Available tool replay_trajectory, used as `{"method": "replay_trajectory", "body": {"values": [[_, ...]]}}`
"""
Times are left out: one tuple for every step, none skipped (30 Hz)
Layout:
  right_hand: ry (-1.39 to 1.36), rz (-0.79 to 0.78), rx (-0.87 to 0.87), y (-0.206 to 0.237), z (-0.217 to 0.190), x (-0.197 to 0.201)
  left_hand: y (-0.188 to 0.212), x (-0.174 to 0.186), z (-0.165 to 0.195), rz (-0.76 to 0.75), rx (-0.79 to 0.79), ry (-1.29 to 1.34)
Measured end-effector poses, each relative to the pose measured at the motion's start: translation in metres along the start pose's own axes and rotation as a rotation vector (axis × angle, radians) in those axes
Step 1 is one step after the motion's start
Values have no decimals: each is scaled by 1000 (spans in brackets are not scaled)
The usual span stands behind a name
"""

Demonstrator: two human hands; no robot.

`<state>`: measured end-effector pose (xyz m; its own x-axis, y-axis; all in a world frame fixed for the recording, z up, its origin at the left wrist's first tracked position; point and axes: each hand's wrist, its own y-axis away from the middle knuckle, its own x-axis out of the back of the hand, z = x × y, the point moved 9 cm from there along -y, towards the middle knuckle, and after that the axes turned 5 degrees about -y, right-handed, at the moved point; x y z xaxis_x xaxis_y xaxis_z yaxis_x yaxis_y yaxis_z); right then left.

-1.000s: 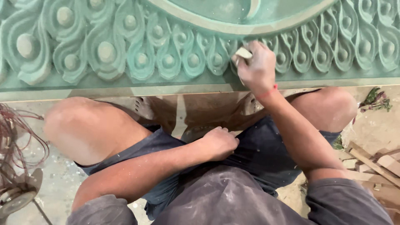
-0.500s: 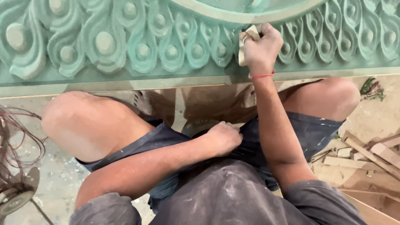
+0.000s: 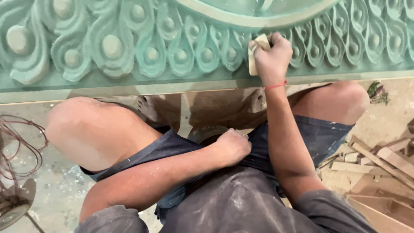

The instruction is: The person is carving a decorative pattern into a large, light green plaster panel. They use a small chisel-like tool to refine the details of the design, which features a central sun motif surrounded by peacock feather patterns.

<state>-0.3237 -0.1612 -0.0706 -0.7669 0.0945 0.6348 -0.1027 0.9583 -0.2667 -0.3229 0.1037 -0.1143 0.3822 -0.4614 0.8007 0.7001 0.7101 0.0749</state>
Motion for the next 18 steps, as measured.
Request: {"method": "replay_trajectory", "body": {"values": [[-37, -7, -21, 0, 1, -1, -1, 1, -1, 4, 14, 4], [-71, -16, -47, 0, 2, -1, -1, 0, -1, -4, 16, -2], [-104, -22, -77, -3, 3, -1, -1, -1, -1, -16, 15, -7], [-131, -36, -89, -6, 3, -2, -1, -2, -1, -28, 12, -14], [-155, -46, -102, -11, 4, -1, 0, -2, -1, -26, 7, -20], [-175, -52, -115, -16, 5, 2, 1, -1, 0, -22, -2, -25], [-218, -81, -126, -19, 6, 3, 2, -1, 0, -17, -11, -35], [-263, -114, -137, -21, 7, 4, 3, -2, -1, -26, 4, -52], [-304, -151, -149, -21, 8, 3, 3, -3, -1, -33, 19, -63], [-277, -180, -126, -20, 6, 3, 3, -4, -2, -39, 36, -77], [-252, -210, -103, -17, 3, 3, 2, -5, -1, -46, 35, -68], [-227, -242, -83, -13, 0, 3, 1, -7, 0, -56, 33, -55], [-167, -252, -55, -9, -4, 3, 1, -8, 2, -68, 28, -39], [-108, -259, -25, -5, -9, 4, 1, -9, 3, -76, 32, -31], [-53, -264, 10, -4, -15, 6, 0, -10, 3, -82, 37, -29], [-3, -299, 6, -1, -17, 6, 0, -10, 2, -89, 46, -28], [50, -336, -1, 5, -19, 7, 0, -10, 1, -92, 51, -42], [104, -372, -9, 9, -21, 7, 0, -10, 0, -94, 54, -55]]}}
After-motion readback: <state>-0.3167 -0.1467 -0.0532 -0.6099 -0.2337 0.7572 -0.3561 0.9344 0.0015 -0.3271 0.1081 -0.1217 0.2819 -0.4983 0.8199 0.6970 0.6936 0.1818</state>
